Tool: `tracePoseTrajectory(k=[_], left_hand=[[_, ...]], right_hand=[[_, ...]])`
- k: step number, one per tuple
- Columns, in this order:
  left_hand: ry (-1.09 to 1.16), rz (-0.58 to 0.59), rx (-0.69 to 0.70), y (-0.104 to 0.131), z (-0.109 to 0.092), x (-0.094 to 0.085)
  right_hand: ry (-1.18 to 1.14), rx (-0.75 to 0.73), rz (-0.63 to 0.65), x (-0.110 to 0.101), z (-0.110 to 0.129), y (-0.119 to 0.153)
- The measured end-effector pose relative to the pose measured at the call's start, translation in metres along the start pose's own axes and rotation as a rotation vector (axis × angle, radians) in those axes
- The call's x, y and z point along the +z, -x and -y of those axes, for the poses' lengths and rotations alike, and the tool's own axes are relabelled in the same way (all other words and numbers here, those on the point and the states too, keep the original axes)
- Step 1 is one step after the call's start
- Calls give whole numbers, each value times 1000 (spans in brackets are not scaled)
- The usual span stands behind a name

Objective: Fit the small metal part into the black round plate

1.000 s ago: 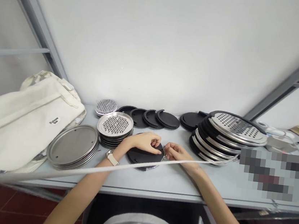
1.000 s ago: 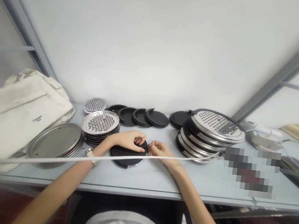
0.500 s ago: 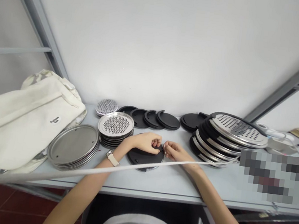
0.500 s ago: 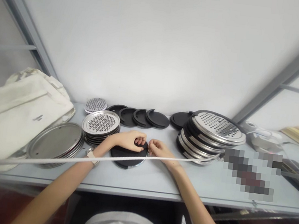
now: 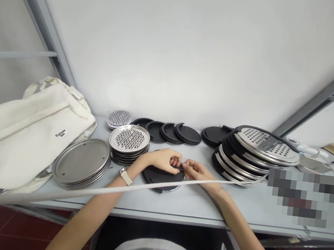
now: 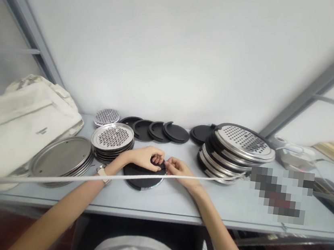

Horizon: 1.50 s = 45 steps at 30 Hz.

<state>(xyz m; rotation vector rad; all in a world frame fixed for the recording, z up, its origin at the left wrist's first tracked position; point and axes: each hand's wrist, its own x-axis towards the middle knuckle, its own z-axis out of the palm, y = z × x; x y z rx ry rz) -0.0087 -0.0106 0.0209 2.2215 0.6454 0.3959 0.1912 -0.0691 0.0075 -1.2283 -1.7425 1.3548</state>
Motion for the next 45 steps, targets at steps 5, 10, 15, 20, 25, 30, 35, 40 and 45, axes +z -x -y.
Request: tracePoseTrajectory(k=[5, 10, 15, 20, 25, 30, 35, 40, 45], left_hand=[[-17, -7, -6, 0, -2, 0], [-23, -6, -4, 0, -6, 0], [-27, -21, 6, 0, -6, 1], [-32, -27, 17, 0, -6, 2], [-29, -35, 36, 0, -5, 2], [-31, -29, 39, -1, -4, 2], [-25, -24, 33, 0, -4, 2], [-28, -12, -3, -1, -4, 1], [-23, -30, 24, -1, -2, 2]], right_hand=[[11, 12, 28, 0, 0, 0], [31, 1, 32, -1, -3, -1], [78, -31, 6, 0, -8, -3], [63, -35, -28, 1, -11, -5], [-11, -4, -2, 3, -8, -3], [-28, 24, -19, 4, -5, -2], [-44, 30, -2, 4, -3, -2], [-98, 16, -4, 5, -3, -1], [-122, 11, 11, 3, -9, -2]])
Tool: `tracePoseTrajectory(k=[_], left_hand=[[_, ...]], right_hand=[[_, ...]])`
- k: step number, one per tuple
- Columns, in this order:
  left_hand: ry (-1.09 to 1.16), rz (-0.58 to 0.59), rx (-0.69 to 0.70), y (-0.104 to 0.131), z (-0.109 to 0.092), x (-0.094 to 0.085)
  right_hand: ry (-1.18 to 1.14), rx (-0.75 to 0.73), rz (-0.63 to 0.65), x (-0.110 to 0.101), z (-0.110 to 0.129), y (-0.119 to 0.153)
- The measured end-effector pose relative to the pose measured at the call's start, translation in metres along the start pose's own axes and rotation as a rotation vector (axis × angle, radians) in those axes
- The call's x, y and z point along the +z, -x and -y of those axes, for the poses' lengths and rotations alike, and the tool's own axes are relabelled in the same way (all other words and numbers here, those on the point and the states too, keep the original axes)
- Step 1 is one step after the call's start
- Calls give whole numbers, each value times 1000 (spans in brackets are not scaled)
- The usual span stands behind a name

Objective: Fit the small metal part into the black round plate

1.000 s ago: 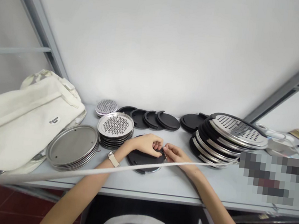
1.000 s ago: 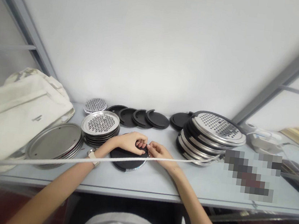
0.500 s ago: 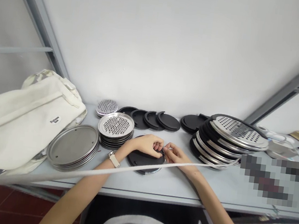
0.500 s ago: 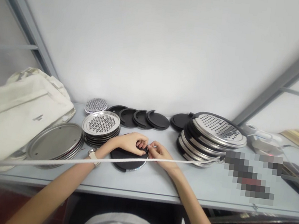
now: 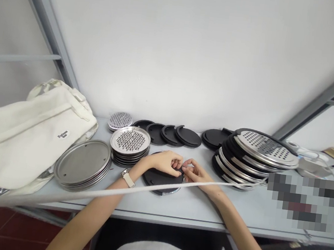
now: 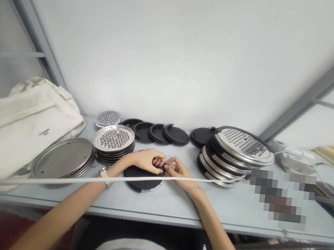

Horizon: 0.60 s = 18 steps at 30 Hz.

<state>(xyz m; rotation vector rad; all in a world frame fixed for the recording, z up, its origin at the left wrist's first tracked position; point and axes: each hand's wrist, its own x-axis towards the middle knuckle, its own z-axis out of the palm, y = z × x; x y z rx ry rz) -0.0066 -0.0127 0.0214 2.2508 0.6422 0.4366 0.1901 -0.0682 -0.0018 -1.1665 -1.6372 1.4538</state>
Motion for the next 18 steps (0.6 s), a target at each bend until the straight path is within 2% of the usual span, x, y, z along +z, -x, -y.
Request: tracePoseTrajectory(k=[18], left_hand=[[-12, 12, -22, 0, -2, 0]], right_hand=[[-23, 2, 15, 0, 7, 3]])
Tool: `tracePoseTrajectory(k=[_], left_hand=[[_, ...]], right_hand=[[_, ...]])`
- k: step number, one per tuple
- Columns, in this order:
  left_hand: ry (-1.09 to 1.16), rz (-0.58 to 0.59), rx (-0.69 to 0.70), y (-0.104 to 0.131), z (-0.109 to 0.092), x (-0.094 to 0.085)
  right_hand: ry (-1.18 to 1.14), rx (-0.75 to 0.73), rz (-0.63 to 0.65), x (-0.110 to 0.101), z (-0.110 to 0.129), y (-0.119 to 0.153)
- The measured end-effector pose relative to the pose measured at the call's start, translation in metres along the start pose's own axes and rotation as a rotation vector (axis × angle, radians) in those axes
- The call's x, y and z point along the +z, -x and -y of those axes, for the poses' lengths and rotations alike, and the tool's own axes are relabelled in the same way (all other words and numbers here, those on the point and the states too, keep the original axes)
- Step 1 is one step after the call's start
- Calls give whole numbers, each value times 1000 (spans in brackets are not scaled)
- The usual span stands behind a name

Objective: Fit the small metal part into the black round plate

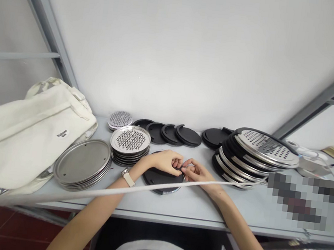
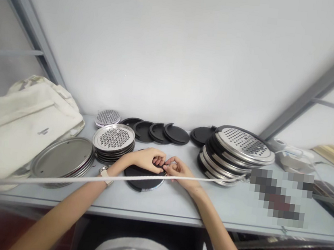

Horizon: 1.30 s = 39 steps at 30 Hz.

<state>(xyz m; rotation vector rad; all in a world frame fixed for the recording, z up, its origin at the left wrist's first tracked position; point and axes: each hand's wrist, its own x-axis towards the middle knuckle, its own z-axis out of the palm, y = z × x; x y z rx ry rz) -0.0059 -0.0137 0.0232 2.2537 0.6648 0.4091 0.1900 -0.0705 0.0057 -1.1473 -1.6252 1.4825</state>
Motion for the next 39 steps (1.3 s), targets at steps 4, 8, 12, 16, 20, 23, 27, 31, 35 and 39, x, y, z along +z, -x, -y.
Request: tracePoseTrajectory(k=[4, 8, 12, 16, 20, 23, 27, 31, 35, 39], left_hand=[[-9, 4, -16, 0, -1, 0], [-2, 25, -20, 0, -2, -2], [16, 47, -22, 1, -1, -4], [38, 42, -8, 0, 2, -3], [40, 36, 7, -1, 3, -2], [41, 38, -2, -1, 4, -3], [39, 41, -2, -1, 5, -3], [30, 40, 0, -2, 6, -3], [31, 44, 5, -2, 8, -2], [35, 41, 15, -2, 9, -2]], right_hand=[[-24, 21, -2, -1, 1, 1], [-60, 55, -23, -2, 0, -1], [-90, 46, -22, -3, 0, -1], [-86, 31, -38, -2, 2, -1], [-96, 23, -50, -3, 1, -1], [-101, 32, -59, -4, -1, -2], [-127, 39, -58, -5, -3, -2], [-145, 42, -54, -6, -5, -4], [-143, 53, -66, -8, -10, -7], [-114, 56, -105, -10, -14, -9]])
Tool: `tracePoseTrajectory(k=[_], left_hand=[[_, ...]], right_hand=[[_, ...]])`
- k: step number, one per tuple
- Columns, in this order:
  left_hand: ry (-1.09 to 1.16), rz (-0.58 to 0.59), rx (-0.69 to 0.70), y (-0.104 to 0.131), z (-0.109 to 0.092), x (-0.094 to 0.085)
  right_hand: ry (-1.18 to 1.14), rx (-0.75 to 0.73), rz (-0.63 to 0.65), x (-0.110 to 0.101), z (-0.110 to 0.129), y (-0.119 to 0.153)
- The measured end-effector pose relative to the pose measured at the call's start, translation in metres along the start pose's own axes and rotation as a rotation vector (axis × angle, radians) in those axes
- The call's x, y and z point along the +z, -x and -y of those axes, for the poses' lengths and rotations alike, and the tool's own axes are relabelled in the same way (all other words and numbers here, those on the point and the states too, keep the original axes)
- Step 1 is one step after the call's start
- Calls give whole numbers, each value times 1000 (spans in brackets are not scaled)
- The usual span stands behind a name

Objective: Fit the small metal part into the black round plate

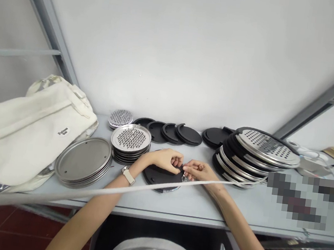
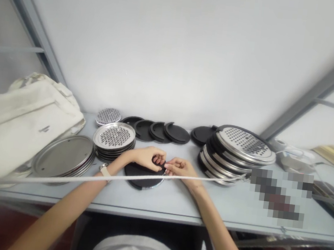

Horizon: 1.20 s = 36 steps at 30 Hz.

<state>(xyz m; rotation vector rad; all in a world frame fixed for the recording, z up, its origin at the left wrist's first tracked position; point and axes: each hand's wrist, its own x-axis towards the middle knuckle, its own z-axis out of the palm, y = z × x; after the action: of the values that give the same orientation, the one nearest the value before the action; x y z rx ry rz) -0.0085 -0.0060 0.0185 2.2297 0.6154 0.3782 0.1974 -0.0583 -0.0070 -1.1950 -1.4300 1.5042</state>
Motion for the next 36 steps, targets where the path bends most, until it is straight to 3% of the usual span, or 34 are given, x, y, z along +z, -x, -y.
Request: tracePoseTrajectory(k=[10, 24, 36], left_hand=[[-6, 1, 0, 1, -2, -1], [10, -5, -1, 0, -1, 0], [1, -3, -4, 1, -1, 0]], right_hand=[[47, -10, 27, 4, 9, 8], [52, -101, 39, 3, 3, 3], [49, -60, 13, 1, 1, -1]])
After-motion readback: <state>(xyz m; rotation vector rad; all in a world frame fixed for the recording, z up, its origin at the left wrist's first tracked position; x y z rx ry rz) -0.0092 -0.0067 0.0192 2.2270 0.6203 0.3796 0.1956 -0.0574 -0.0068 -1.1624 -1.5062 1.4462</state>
